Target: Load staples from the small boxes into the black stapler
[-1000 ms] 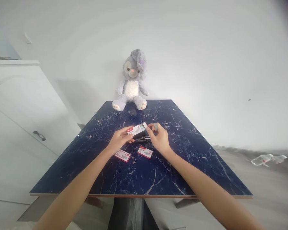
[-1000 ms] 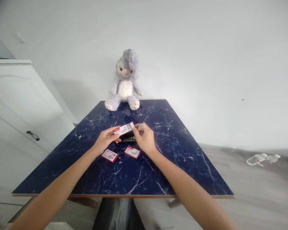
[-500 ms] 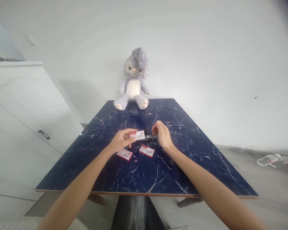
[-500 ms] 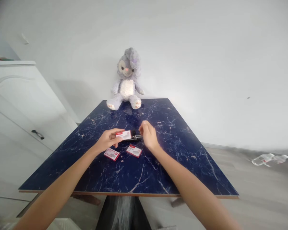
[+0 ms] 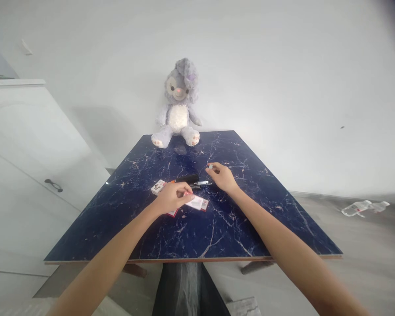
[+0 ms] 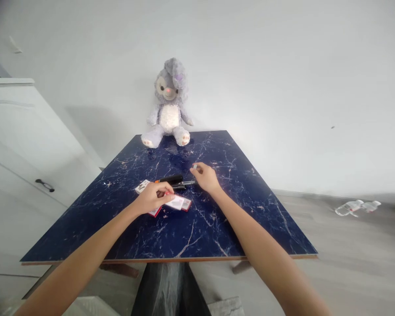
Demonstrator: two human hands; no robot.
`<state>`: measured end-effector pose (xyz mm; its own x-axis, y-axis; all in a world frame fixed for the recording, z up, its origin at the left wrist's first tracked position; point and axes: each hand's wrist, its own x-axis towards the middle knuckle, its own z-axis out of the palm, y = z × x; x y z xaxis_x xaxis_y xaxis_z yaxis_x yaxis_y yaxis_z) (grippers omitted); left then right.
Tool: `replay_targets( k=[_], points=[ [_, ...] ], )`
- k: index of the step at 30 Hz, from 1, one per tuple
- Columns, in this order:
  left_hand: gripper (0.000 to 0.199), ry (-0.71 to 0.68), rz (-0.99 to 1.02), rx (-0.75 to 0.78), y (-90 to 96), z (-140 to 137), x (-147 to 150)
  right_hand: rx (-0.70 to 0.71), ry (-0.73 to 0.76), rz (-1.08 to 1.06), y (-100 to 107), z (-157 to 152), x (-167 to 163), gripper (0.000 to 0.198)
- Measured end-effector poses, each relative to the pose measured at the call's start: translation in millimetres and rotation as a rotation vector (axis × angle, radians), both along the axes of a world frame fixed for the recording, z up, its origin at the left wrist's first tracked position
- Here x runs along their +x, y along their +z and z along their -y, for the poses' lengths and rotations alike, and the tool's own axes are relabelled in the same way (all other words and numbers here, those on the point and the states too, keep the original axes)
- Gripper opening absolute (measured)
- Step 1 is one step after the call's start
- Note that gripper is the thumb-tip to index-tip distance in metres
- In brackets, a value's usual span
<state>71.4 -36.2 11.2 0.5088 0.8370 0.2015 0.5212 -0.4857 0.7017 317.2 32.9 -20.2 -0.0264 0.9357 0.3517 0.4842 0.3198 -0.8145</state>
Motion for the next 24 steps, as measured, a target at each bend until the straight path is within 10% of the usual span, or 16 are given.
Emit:
replay_targets(
  k=[10,24],
  points=[
    [0.012,0.267,-0.218,0.402,-0.5,-9.2,-6.9,0.074,0.053,0.146,3.7,9.3,-5.1,0.029],
    [0.019,0.194,-0.328,0.411,-1.9,-12.6,-15.0,0.002,-0.066,0.033,1.9,0.4,-1.0,0.031]
  ],
)
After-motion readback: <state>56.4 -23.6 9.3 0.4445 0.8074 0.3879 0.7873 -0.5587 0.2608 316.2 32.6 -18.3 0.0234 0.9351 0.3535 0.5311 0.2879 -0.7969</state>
